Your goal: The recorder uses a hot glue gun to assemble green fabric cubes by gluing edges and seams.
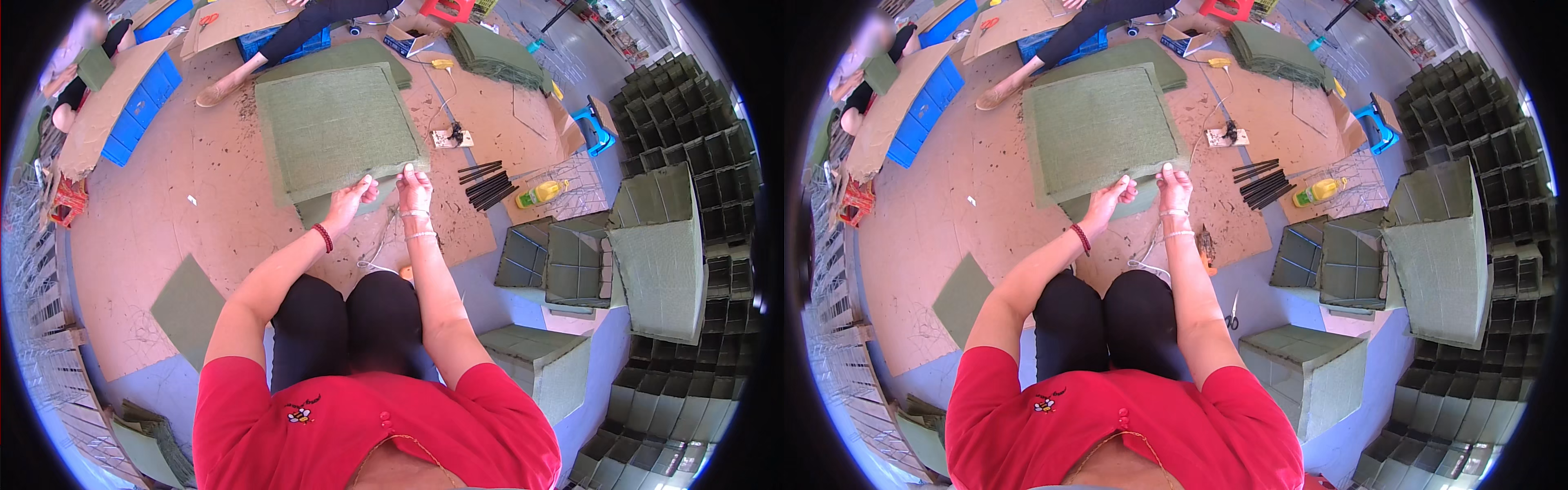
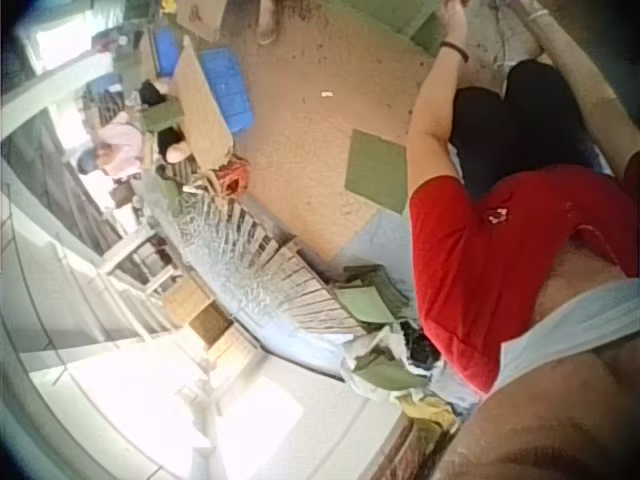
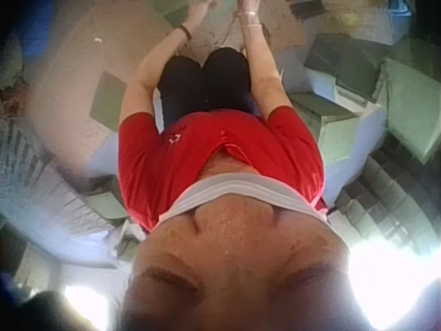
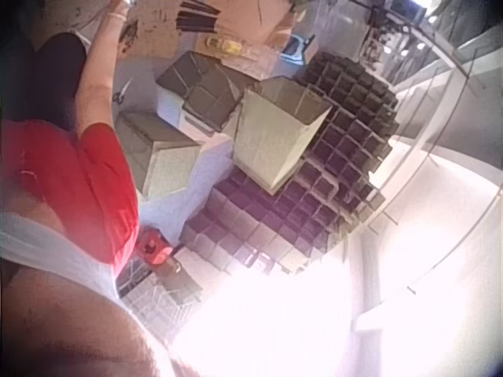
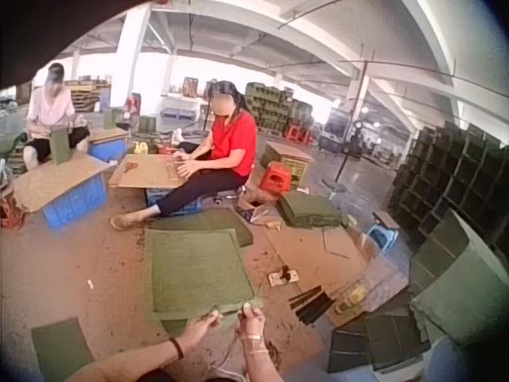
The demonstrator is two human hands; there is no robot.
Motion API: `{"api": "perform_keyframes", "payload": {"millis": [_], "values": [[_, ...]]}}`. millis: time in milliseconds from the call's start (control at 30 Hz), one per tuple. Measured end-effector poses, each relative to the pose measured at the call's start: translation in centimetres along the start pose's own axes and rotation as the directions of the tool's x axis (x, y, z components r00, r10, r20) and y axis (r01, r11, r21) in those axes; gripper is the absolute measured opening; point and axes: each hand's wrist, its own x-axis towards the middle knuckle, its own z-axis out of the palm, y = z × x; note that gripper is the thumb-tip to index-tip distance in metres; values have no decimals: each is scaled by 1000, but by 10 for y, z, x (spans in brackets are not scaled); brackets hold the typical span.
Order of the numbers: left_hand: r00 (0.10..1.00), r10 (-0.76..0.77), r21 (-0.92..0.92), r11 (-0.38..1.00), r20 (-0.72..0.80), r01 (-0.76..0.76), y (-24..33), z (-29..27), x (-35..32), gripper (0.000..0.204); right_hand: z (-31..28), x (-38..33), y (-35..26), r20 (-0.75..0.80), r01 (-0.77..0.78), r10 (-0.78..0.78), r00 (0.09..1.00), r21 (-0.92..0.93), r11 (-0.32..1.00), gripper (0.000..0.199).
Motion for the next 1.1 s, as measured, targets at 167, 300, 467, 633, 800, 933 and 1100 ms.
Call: {"api": "perform_keyframes", "payload": {"millis": [167, 300, 467, 633, 800, 933, 1100], "values": [[1000, -13, 22, 1000, -22, 14, 1, 0, 0, 38, 1, 0, 2, -18, 0, -1, 1000, -56, 998, 11], [998, -7, 51, 999, -55, 10, 1, 0, 1, 38, 4, -4, 2, 12, -35, 35, 999, -26, 999, 12], [998, -8, 63, 998, -56, 12, 3, 2, 1, 38, 9, -5, 1, -38, -43, 41, 998, -45, 998, 12], [997, -7, 80, 997, -74, 13, 3, 0, 0, 39, 4, -4, 3, -44, -29, 23, 999, -128, 991, 12], [998, 8, 73, 997, -54, -4, 1, -3, -1, 38, -5, 7, -4, -46, 29, -29, 999, -8, 1000, 15], [999, -14, 57, 998, -42, 17, 3, 2, -1, 38, -12, 16, -2, -84, 48, -51, 995, -39, 998, 18], [1000, 14, 67, 998, -27, -12, 7, 1, -1, 37, -7, 13, -10, -82, -20, 16, 997, -44, 999, 17]]}}
